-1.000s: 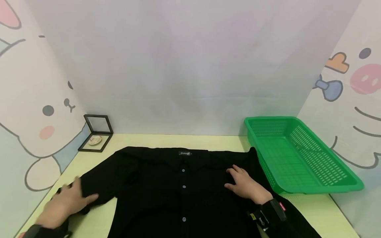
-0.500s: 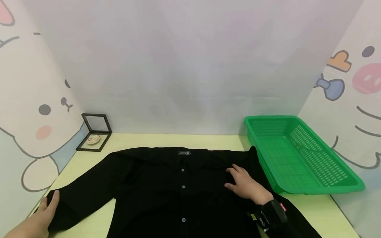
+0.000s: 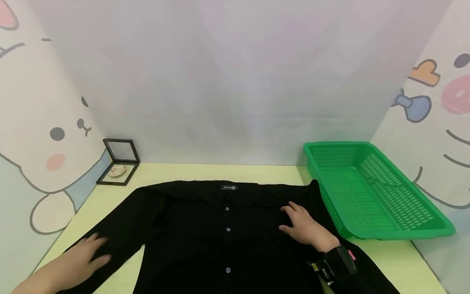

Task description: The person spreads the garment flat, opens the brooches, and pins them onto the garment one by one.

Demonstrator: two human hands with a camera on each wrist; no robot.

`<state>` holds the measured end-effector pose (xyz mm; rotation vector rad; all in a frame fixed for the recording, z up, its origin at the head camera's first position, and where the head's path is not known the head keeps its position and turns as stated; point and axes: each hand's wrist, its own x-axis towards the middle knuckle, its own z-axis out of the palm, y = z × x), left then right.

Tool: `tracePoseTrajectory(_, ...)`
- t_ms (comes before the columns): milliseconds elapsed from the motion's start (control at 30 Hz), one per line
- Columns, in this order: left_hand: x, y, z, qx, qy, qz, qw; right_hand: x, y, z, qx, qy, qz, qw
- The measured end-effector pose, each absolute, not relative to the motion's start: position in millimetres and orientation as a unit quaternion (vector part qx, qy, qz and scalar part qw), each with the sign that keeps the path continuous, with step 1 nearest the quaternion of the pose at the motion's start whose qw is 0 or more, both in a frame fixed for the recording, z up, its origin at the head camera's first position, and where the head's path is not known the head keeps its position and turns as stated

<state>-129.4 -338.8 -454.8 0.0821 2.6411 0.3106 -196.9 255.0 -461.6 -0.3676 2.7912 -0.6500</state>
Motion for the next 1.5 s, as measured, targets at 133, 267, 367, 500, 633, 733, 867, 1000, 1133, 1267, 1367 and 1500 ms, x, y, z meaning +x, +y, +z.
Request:
tracePoseTrajectory(133, -155, -280, -439, 0.112, 0.956, 0.218, 0.160, -197, 257, -461, -0.130, 0.958, -0.225, 0.123)
tracePoseTrajectory(267, -192, -241, -452, 0.164, 0.934, 0.278, 0.155, -196, 261, -461, -0.129, 0.961, -0.218, 0.115)
tracePoseTrajectory(367, -212, -219, -456, 0.175, 0.932, 0.263, 0.180, -196, 260, -462, -0.131, 0.962, -0.214, 0.108)
tracePoseTrajectory(500, -223, -202, -455, 0.150, 0.937, 0.220, 0.227, -199, 256, -465, -0.136, 0.960, -0.220, 0.105)
tracePoseTrajectory(633, -234, -198, -460, 0.128, 0.947, 0.174, 0.238, -206, 252, -466, -0.133, 0.958, -0.227, 0.112)
tracePoseTrajectory(733, -240, -196, -456, 0.124, 0.951, 0.157, 0.236, -213, 249, -464, -0.130, 0.957, -0.230, 0.122)
tracePoseTrajectory(867, -246, -192, -446, 0.116, 0.955, 0.141, 0.235, -225, 245, -460, -0.125, 0.957, -0.220, 0.140)
tracePoseTrajectory(1000, -257, -190, -442, 0.110, 0.957, 0.126, 0.238, -239, 242, -457, -0.116, 0.959, -0.206, 0.159)
tracePoseTrajectory(1133, -268, -192, -439, 0.102, 0.956, 0.131, 0.244, -256, 235, -456, -0.107, 0.959, -0.199, 0.173)
tracePoseTrajectory(1267, -277, -196, -440, 0.102, 0.956, 0.133, 0.241, -273, 233, -459, -0.105, 0.956, -0.206, 0.182)
tracePoseTrajectory(1367, -283, -200, -442, 0.106, 0.956, 0.130, 0.241, -285, 234, -462, -0.109, 0.953, -0.214, 0.183)
tracePoseTrajectory(1500, -296, -201, -443, 0.111, 0.957, 0.127, 0.238, -295, 237, -464, -0.110, 0.953, -0.218, 0.179)
